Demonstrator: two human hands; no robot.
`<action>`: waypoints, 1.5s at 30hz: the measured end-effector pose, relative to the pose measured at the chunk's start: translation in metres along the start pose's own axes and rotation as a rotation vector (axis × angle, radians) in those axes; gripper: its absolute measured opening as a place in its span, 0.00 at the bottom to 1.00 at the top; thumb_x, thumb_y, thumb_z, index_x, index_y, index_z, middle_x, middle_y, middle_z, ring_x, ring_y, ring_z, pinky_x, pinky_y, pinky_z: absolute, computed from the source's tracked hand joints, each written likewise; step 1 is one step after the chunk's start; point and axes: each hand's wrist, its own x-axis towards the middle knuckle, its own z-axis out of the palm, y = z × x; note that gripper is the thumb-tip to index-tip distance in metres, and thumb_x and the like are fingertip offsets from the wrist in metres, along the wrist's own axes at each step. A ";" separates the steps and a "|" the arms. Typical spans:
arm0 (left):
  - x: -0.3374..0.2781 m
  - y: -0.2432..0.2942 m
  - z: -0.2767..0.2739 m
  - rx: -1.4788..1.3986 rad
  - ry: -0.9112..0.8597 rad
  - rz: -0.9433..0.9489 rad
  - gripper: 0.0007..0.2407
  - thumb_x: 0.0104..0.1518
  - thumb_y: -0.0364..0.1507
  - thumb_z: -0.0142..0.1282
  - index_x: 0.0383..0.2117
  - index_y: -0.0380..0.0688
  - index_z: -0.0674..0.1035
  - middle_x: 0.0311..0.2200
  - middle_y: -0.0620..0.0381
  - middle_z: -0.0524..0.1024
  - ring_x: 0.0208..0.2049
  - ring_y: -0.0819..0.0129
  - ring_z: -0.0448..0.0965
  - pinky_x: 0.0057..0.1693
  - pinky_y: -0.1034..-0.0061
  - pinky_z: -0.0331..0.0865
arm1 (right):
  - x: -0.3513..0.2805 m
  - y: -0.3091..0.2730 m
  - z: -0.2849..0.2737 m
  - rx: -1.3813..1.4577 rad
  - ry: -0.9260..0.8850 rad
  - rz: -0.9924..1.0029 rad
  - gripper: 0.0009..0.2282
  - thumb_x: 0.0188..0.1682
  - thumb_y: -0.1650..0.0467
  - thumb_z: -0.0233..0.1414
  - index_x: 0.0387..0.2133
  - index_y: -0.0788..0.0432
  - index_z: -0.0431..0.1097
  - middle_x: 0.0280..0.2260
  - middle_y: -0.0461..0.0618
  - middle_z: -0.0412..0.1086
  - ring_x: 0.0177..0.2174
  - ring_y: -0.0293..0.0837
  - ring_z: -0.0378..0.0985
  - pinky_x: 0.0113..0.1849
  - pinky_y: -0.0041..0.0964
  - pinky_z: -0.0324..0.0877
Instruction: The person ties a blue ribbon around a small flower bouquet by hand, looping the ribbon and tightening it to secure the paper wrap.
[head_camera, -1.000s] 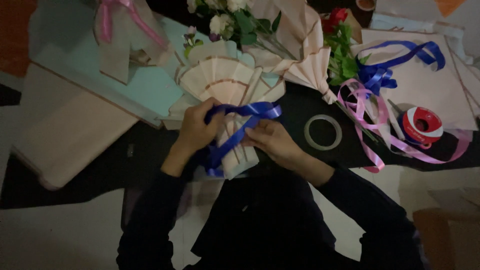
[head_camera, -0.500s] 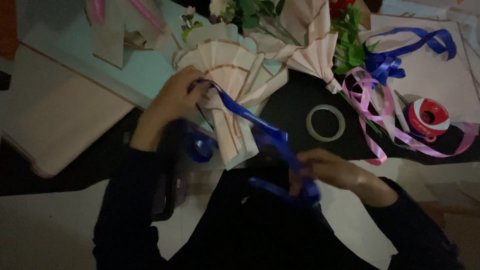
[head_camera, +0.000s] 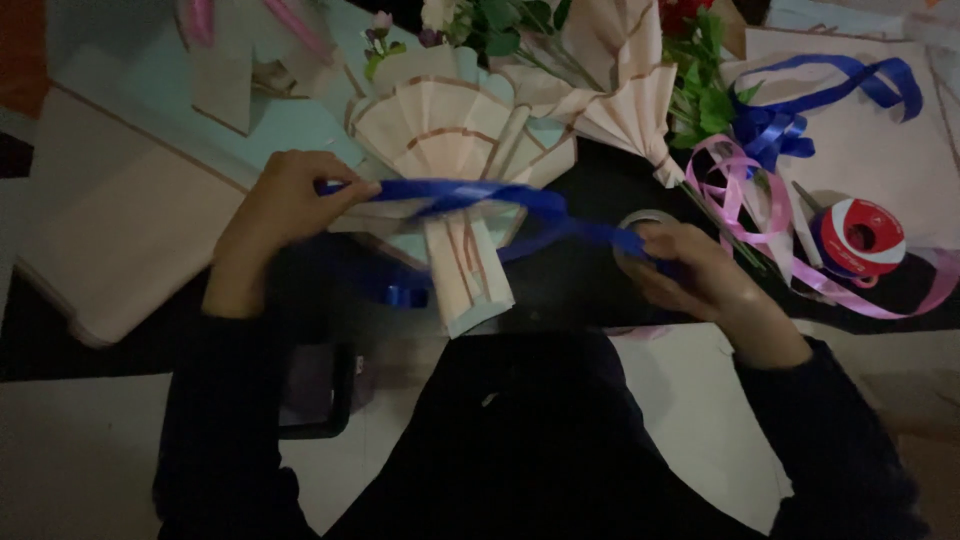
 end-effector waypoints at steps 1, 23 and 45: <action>-0.006 -0.002 -0.002 0.044 0.031 -0.001 0.11 0.64 0.31 0.63 0.35 0.31 0.84 0.34 0.33 0.80 0.40 0.41 0.79 0.49 0.54 0.71 | -0.007 -0.009 0.009 -0.063 -0.016 -0.001 0.15 0.52 0.68 0.46 0.16 0.61 0.62 0.07 0.49 0.56 0.02 0.39 0.57 0.08 0.30 0.52; 0.110 -0.092 -0.030 -0.282 0.567 -0.033 0.20 0.79 0.36 0.44 0.21 0.55 0.69 0.20 0.68 0.61 0.21 0.80 0.52 0.36 0.78 0.49 | -0.143 0.062 0.042 -0.688 -0.485 0.350 0.08 0.55 0.69 0.51 0.26 0.52 0.72 0.23 0.42 0.71 0.23 0.36 0.72 0.28 0.31 0.67; -0.080 0.013 0.111 -0.007 0.400 -0.066 0.13 0.55 0.37 0.66 0.38 0.42 0.82 0.32 0.46 0.81 0.34 0.48 0.83 0.39 0.60 0.78 | 0.062 0.045 0.111 -1.146 -0.011 -0.510 0.19 0.45 0.71 0.63 0.50 0.62 0.69 0.34 0.53 0.72 0.30 0.51 0.79 0.29 0.41 0.77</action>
